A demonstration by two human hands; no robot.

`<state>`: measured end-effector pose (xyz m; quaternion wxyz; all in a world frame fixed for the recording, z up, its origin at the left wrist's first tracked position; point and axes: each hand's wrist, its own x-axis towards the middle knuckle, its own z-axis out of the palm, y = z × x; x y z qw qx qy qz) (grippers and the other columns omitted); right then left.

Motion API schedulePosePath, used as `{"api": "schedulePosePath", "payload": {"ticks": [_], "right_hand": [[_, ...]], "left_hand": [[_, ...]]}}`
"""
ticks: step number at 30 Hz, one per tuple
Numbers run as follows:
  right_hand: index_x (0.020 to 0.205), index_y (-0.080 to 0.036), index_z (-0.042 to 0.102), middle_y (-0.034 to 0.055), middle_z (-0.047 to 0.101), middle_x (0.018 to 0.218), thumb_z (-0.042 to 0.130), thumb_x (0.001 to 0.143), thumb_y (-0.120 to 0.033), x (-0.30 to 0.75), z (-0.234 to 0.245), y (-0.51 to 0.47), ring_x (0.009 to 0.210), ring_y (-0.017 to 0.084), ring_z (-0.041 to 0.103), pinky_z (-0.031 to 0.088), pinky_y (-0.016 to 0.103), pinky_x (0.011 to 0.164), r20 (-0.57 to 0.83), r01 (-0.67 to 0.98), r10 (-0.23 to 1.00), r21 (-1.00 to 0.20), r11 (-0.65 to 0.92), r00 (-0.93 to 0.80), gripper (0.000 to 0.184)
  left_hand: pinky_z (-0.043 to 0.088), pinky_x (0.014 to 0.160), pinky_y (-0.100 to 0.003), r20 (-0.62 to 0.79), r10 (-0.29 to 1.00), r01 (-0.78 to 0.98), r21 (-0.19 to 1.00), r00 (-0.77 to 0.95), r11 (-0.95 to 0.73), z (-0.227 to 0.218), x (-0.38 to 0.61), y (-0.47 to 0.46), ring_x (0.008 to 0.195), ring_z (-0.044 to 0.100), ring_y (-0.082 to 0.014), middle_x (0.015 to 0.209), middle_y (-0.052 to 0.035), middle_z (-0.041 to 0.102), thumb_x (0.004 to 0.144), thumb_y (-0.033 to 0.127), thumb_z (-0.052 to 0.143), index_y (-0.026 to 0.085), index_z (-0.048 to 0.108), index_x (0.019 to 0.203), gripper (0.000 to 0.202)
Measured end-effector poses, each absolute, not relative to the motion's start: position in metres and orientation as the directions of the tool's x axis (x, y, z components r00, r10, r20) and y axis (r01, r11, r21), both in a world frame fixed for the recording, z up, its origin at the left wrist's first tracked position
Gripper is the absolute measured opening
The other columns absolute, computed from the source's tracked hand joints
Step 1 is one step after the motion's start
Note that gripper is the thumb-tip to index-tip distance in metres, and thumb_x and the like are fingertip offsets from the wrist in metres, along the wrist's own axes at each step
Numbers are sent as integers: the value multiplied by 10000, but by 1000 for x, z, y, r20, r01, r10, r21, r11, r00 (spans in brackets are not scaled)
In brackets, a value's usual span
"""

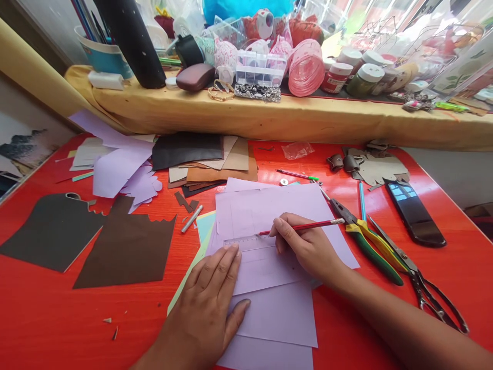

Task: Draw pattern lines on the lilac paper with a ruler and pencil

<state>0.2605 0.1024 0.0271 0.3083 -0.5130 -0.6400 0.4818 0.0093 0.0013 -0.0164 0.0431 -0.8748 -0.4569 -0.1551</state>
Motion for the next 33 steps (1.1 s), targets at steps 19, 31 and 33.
{"api": "schedulePosePath", "payload": {"ticks": [19,31,33], "right_hand": [[824,-214,713,-12,635,565,654,1057,-656,277,34,98,548,164,589,491,300,595,-96,106,987,-991,-82,-132,503],[822,-223,716,-22,605,531,689,1040,-660,299,18,84,510,168,591,491,301,547,23,26,998,-999,21,65,489],[828,-223,725,-19,613,543,690,1040,-666,300,15,80,515,167,587,491,300,548,51,38,995,-998,48,82,492]], "left_hand": [[276,1294,-437,317,790,818,71,524,-571,-21,7,2,1511,500,-287,1652,-127,594,1162,420,410,103,497,1630,572],[418,1201,-428,389,777,744,270,496,-611,-17,3,-1,1358,620,-278,1482,-85,713,1131,288,539,196,618,1512,400],[457,1162,-426,411,783,735,312,467,-602,-16,4,-2,1279,658,-271,1377,-85,753,1126,253,539,200,654,1448,347]]}}
